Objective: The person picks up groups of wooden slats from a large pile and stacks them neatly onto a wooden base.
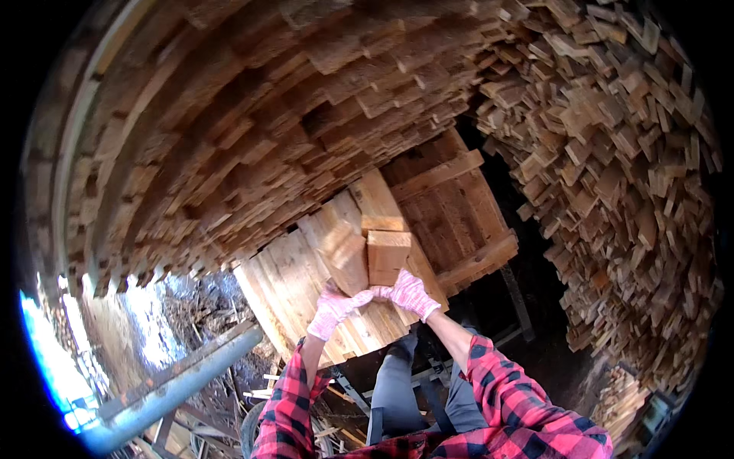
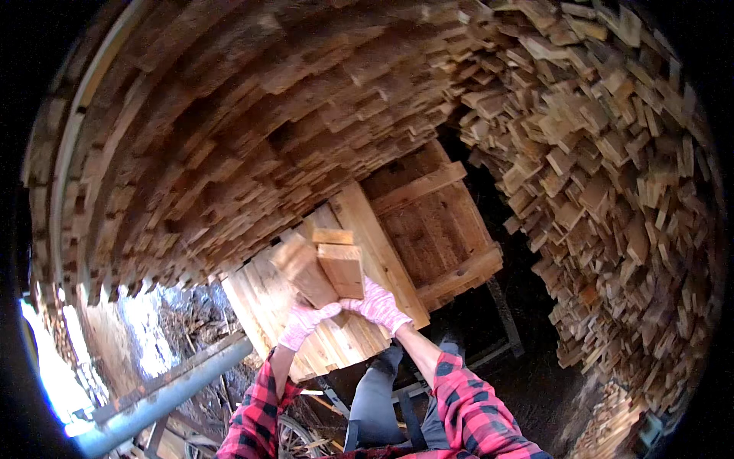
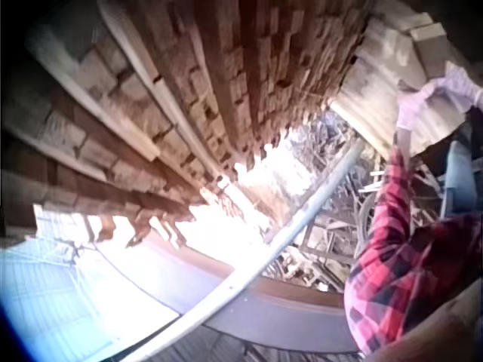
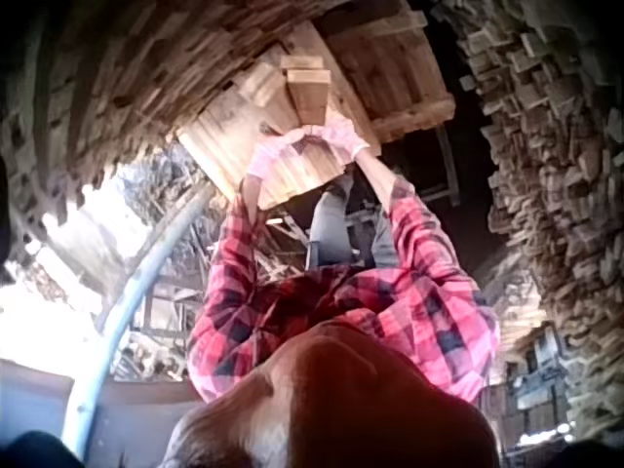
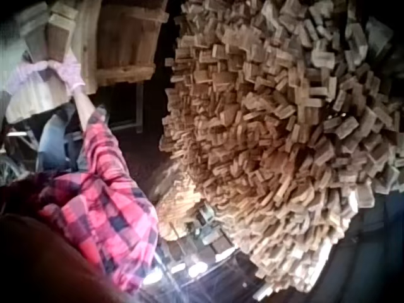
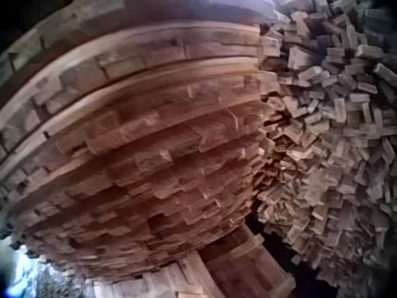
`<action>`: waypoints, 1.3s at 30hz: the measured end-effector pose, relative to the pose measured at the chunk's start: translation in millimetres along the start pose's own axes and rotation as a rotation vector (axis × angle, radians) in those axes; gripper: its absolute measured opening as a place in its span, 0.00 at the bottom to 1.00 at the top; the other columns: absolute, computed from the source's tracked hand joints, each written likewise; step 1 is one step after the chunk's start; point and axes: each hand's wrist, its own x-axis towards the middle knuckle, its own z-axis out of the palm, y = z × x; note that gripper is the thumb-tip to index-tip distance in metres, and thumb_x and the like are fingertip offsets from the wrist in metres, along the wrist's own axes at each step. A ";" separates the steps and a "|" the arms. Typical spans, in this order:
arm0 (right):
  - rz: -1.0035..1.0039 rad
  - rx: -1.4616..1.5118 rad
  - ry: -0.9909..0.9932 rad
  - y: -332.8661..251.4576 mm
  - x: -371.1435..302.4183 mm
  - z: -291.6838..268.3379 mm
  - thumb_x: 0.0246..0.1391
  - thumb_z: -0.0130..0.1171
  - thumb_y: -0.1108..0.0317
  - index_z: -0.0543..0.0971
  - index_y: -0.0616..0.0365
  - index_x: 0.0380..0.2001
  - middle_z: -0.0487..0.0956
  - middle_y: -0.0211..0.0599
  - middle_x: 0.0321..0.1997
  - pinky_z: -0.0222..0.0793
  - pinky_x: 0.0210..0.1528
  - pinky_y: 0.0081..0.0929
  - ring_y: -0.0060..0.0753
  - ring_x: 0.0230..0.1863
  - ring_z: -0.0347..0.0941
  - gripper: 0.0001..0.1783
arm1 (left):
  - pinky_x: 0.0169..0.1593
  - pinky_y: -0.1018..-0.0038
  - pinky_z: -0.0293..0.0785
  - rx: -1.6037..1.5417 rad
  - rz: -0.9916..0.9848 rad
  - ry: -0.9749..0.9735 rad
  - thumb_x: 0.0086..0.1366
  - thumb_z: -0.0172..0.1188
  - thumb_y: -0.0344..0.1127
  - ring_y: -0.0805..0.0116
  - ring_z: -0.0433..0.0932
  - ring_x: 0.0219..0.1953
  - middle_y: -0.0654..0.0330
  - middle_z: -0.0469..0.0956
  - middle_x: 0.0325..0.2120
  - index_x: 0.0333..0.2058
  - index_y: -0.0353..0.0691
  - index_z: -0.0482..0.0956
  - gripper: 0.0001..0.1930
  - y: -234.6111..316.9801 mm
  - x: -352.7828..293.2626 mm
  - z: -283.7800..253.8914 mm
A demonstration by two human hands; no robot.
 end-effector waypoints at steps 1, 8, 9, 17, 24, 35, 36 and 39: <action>-0.104 0.080 0.089 23.8 5.6 8.0 0.45 0.78 0.47 0.66 0.56 0.68 0.81 0.51 0.56 0.70 0.61 0.36 0.45 0.59 0.77 0.51 | 0.56 0.67 0.78 0.025 0.008 -0.014 0.57 0.76 0.42 0.62 0.81 0.52 0.51 0.80 0.52 0.61 0.37 0.72 0.35 -6.9 9.8 -0.7; 0.199 0.327 0.552 103.7 15.2 -27.0 0.43 0.75 0.39 0.60 0.64 0.71 0.71 0.55 0.68 0.59 0.73 0.32 0.45 0.70 0.66 0.61 | 0.51 0.68 0.78 -0.610 -0.063 0.081 0.58 0.73 0.35 0.69 0.80 0.45 0.62 0.81 0.42 0.52 0.39 0.76 0.24 -52.1 35.7 63.3; 0.309 0.247 0.582 98.4 22.3 -46.2 0.49 0.70 0.36 0.61 0.63 0.71 0.71 0.57 0.67 0.57 0.74 0.33 0.48 0.71 0.65 0.57 | 0.51 0.67 0.78 -0.670 -0.080 0.130 0.58 0.73 0.34 0.69 0.80 0.45 0.62 0.81 0.42 0.51 0.40 0.76 0.23 -70.4 45.9 67.6; 0.263 -0.225 0.457 212.1 140.1 -155.8 0.57 0.56 0.29 0.54 0.62 0.73 0.57 0.58 0.76 0.64 0.69 0.45 0.55 0.72 0.62 0.57 | 0.50 0.63 0.80 -0.757 -0.264 0.168 0.60 0.69 0.36 0.62 0.82 0.44 0.58 0.81 0.44 0.50 0.38 0.76 0.21 -138.2 116.1 80.2; 0.137 -0.469 0.687 208.7 142.2 -127.5 0.47 0.74 0.54 0.50 0.52 0.74 0.67 0.58 0.67 0.73 0.61 0.45 0.60 0.66 0.67 0.57 | 0.50 0.65 0.80 -0.774 -0.245 0.058 0.66 0.61 0.41 0.63 0.84 0.44 0.59 0.84 0.41 0.50 0.36 0.80 0.18 -163.8 125.7 78.4; -0.245 -0.711 0.335 134.1 124.7 -67.2 0.60 0.49 0.30 0.53 0.61 0.73 0.66 0.63 0.68 0.68 0.64 0.42 0.56 0.66 0.68 0.53 | 0.55 0.65 0.76 -0.863 -0.372 0.177 0.65 0.66 0.53 0.63 0.79 0.50 0.57 0.79 0.50 0.60 0.37 0.72 0.33 -162.5 123.1 101.7; -0.325 -0.720 0.318 126.9 105.2 -58.1 0.60 0.51 0.33 0.54 0.59 0.73 0.67 0.60 0.68 0.69 0.63 0.41 0.55 0.63 0.70 0.51 | 0.56 0.65 0.75 -0.917 -0.395 0.161 0.64 0.66 0.55 0.62 0.77 0.52 0.57 0.77 0.52 0.62 0.37 0.69 0.36 -143.8 121.5 119.2; -0.322 -0.381 0.189 127.0 67.4 -56.9 0.57 0.60 0.38 0.57 0.57 0.73 0.71 0.58 0.64 0.70 0.62 0.41 0.53 0.60 0.73 0.50 | 0.63 0.60 0.69 -0.796 -0.323 0.056 0.64 0.66 0.61 0.58 0.72 0.60 0.53 0.73 0.58 0.68 0.41 0.62 0.44 -97.5 117.2 158.6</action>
